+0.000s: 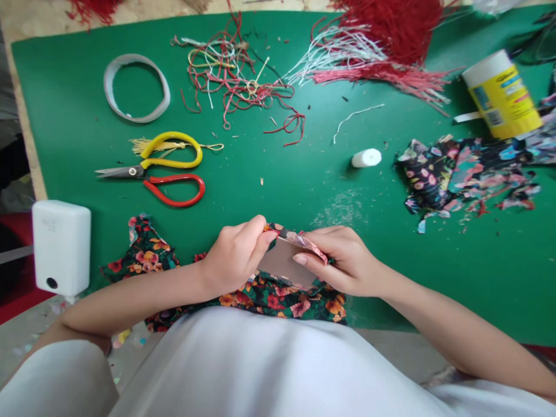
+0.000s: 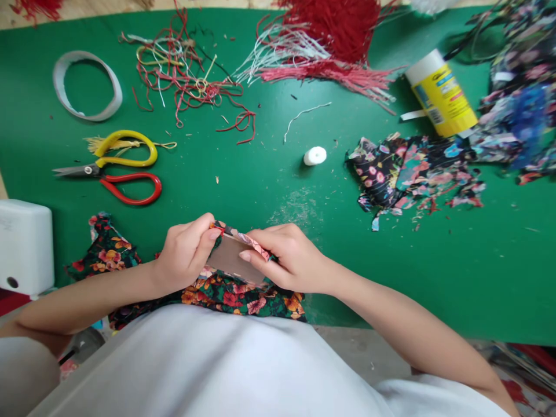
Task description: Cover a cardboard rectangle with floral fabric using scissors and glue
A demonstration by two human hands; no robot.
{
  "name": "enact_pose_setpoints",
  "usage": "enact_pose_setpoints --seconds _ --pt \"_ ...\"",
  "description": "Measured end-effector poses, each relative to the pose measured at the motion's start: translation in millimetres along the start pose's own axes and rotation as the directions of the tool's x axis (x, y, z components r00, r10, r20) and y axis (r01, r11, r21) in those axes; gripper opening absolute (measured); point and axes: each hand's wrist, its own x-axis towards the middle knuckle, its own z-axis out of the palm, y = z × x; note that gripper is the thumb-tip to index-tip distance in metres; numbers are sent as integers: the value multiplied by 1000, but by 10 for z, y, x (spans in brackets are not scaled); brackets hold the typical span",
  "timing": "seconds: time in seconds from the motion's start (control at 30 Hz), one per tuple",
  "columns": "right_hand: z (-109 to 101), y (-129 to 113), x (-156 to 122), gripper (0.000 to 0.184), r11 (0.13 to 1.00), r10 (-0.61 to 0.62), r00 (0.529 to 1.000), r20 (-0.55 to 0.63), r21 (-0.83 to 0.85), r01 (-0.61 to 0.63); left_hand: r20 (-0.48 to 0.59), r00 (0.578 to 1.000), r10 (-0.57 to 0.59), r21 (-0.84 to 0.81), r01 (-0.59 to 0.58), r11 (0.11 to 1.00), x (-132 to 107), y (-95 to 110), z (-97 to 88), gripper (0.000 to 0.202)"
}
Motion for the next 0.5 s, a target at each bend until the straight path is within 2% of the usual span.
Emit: enact_pose_setpoints --seconds 0.3,0.5 --pt "34 13 8 23 1000 -8 999 -35 -23 7 66 994 -85 -210 97 973 65 -24 -68 39" --pt "-20 8 6 27 1000 15 996 -88 22 -13 171 973 -154 -427 214 878 65 -102 -141 41"
